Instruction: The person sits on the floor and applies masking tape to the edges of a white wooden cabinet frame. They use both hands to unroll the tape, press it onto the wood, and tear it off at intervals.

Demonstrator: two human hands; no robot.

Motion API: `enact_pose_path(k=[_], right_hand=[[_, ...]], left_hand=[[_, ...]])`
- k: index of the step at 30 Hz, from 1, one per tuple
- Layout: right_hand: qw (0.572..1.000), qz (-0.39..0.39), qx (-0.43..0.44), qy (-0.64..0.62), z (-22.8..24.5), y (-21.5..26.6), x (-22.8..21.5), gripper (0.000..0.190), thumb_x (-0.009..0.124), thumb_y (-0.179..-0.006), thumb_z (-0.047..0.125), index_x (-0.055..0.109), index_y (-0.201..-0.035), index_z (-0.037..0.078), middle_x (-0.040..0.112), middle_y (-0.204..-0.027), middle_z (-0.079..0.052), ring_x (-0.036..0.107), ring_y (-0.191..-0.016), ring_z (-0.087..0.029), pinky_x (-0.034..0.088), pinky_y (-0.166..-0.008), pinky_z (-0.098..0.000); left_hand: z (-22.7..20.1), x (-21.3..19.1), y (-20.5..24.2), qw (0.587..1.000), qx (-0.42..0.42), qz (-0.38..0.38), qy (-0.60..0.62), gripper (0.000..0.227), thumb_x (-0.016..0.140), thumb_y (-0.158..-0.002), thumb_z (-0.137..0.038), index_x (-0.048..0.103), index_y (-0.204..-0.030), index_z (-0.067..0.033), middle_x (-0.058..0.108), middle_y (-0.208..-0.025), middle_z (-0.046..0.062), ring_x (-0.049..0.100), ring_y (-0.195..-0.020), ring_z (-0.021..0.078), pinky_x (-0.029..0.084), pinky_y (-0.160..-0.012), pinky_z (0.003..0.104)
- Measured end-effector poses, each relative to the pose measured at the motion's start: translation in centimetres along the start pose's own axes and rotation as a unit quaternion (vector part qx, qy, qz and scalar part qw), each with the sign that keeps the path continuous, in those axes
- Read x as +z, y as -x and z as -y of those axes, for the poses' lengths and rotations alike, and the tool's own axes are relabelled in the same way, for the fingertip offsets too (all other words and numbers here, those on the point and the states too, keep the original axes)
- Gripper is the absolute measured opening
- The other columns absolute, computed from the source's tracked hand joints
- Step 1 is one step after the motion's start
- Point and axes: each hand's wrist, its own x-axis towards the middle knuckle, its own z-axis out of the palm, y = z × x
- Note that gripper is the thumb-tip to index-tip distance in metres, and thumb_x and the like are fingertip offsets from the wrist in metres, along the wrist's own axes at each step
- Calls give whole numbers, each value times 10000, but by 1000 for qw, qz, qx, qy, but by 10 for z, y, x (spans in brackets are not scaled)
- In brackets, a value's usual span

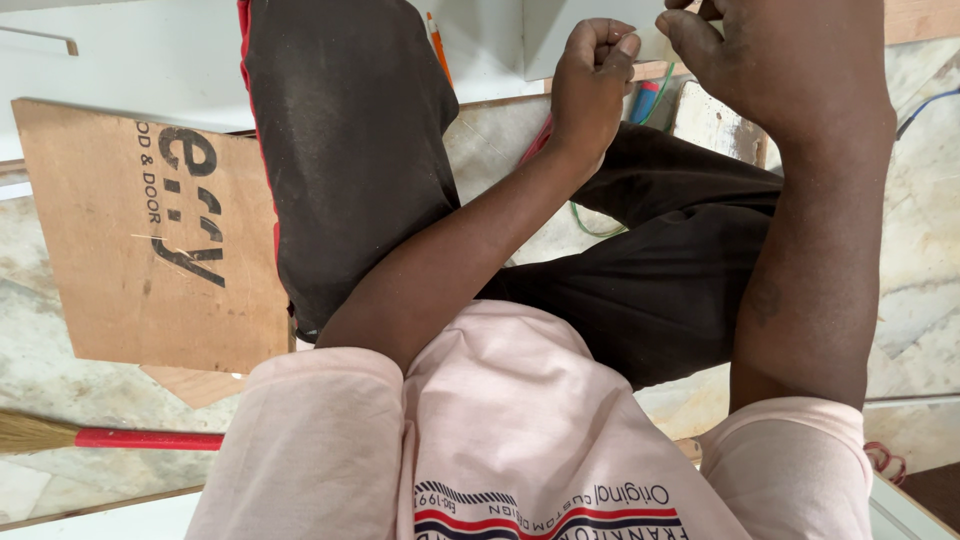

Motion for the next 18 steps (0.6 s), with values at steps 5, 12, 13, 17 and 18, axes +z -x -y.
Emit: enact_pose_path(k=[5, 12, 13, 17, 18], right_hand=[[999, -14, -11, 45, -3, 2, 5, 150, 793, -953, 256, 730, -970, 121, 692, -755, 51, 642, -668, -92, 482, -612, -234], [999, -15, -12, 35, -4, 1, 7, 135, 795, -957, 243, 731, -985, 128, 686, -751, 59, 641, -671, -79, 474, -609, -226], [999, -14, -12, 30, -3, 0, 6, 131, 794, -956, 237, 731, -990, 126, 688, -753, 58, 644, -674, -78, 474, -610, -226], [1000, -12, -12, 25, -3, -1, 4, 133, 792, -956, 231, 727, -995, 123, 694, -759, 52, 650, -677, -82, 478, -615, -228], [1000, -11, -12, 26, -3, 0, 4, 132, 791, -955, 230, 726, -996, 122, 697, -763, 50, 650, -678, -84, 479, -618, -229]], left_hand=[[3, 1, 0, 1000, 14, -4, -1, 202, 603, -1023, -184, 620, -1144, -22, 646, -940, 45, 601, -814, 100, 562, -741, 286], [4, 3, 0, 1000, 6, -9, -4, 193, 607, -1023, -185, 621, -1130, -25, 633, -923, 40, 577, -783, 101, 544, -711, 285], [5, 3, 0, 1000, 7, -10, -4, 188, 611, -1022, -183, 621, -1124, -26, 632, -920, 37, 572, -779, 102, 537, -706, 287], [14, 3, -3, 997, 77, -11, -27, 144, 616, -1043, -185, 624, -1113, -59, 644, -958, 17, 597, -871, 86, 534, -795, 279], [17, 2, -4, 996, 87, -1, -20, 140, 616, -1043, -185, 621, -1118, -67, 640, -969, 9, 596, -887, 83, 533, -806, 276]])
